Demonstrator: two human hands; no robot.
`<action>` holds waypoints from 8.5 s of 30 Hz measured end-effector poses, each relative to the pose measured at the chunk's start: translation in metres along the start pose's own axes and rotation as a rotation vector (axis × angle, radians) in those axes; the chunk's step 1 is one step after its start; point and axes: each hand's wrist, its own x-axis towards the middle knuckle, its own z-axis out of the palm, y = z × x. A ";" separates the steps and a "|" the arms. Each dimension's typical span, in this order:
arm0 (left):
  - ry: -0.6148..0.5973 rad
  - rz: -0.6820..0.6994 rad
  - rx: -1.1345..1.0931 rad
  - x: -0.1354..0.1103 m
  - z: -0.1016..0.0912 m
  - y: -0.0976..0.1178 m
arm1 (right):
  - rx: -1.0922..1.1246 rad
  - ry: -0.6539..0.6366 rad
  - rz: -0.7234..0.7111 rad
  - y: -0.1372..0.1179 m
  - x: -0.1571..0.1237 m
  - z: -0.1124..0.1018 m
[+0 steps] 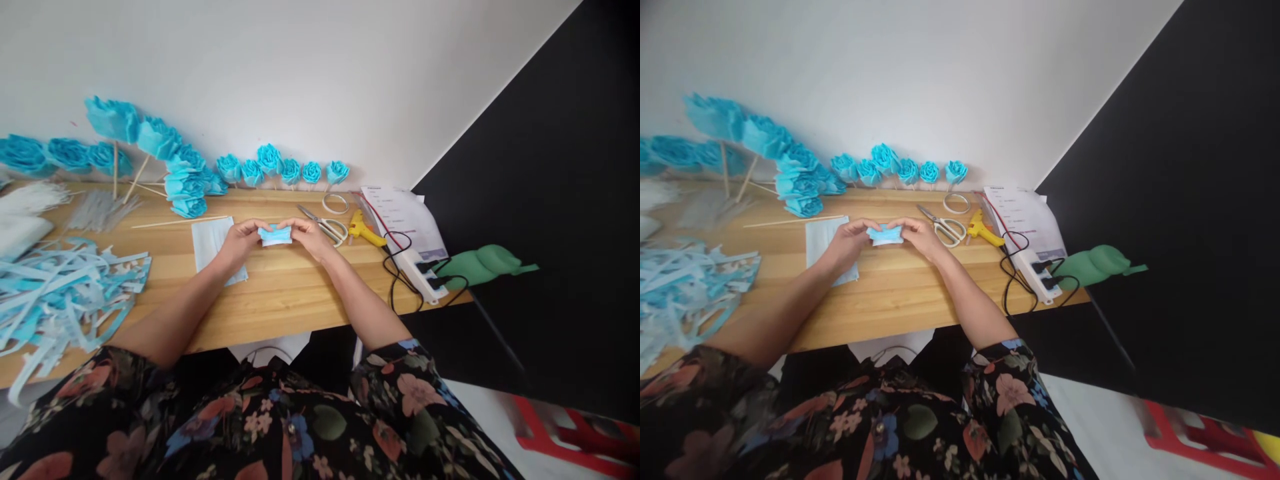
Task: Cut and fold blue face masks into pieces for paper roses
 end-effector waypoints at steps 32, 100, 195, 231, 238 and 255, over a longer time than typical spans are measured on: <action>-0.167 0.183 0.569 0.009 -0.007 -0.012 | -0.581 0.036 -0.111 -0.001 0.000 -0.007; -0.044 0.113 0.433 0.008 0.001 -0.012 | -0.753 0.180 -0.384 -0.010 0.000 0.000; -0.010 0.289 0.154 0.011 0.000 -0.019 | -0.405 0.026 -0.150 0.002 0.006 -0.004; 0.135 0.116 0.075 0.010 -0.004 -0.017 | -1.116 0.054 -0.356 -0.022 -0.009 0.000; 0.124 0.125 0.074 0.008 -0.003 -0.018 | -1.184 -0.023 -0.318 -0.020 -0.010 -0.001; 0.023 0.151 0.173 0.004 0.001 -0.011 | -0.060 0.116 0.023 -0.007 0.002 -0.004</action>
